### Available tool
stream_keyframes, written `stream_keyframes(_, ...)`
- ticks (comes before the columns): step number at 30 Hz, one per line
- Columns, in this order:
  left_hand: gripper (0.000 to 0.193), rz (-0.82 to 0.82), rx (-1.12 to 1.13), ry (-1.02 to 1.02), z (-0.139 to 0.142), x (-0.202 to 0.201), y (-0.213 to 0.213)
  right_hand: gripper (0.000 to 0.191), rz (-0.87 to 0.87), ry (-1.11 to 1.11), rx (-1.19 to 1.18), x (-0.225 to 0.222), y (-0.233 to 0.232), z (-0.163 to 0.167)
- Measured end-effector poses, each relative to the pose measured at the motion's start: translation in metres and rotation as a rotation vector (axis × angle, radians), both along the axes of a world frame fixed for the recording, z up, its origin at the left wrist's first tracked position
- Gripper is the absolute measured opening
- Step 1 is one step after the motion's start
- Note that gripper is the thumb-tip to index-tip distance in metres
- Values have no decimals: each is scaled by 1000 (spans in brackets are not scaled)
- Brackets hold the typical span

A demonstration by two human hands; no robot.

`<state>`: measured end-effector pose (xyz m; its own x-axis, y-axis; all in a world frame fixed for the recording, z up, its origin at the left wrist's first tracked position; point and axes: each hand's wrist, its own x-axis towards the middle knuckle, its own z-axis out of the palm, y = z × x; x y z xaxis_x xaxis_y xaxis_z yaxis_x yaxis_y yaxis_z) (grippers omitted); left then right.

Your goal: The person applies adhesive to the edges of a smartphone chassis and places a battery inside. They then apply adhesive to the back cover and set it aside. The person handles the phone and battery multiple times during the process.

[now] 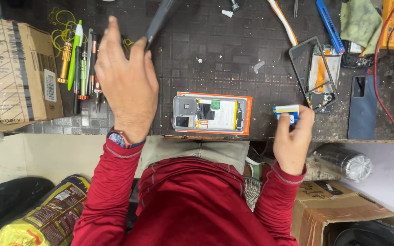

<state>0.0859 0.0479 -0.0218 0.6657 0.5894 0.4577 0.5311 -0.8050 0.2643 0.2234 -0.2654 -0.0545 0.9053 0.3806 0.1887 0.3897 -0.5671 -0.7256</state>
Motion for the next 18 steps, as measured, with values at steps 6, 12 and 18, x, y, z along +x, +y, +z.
stream_keyframes(6, 19, -174, -714, -549, 26, -14, -8, 11, -87, 52, 370, -8, -8, 1)
stream_keyframes(12, 32, -346, -1759, -867, 25, -33, -39, 18, -131, 395, 989, -28, 0, 31)
stream_keyframes(18, 47, -676, -2088, -629, -6, -35, -87, 30, -32, 521, 870, -58, 20, 52)
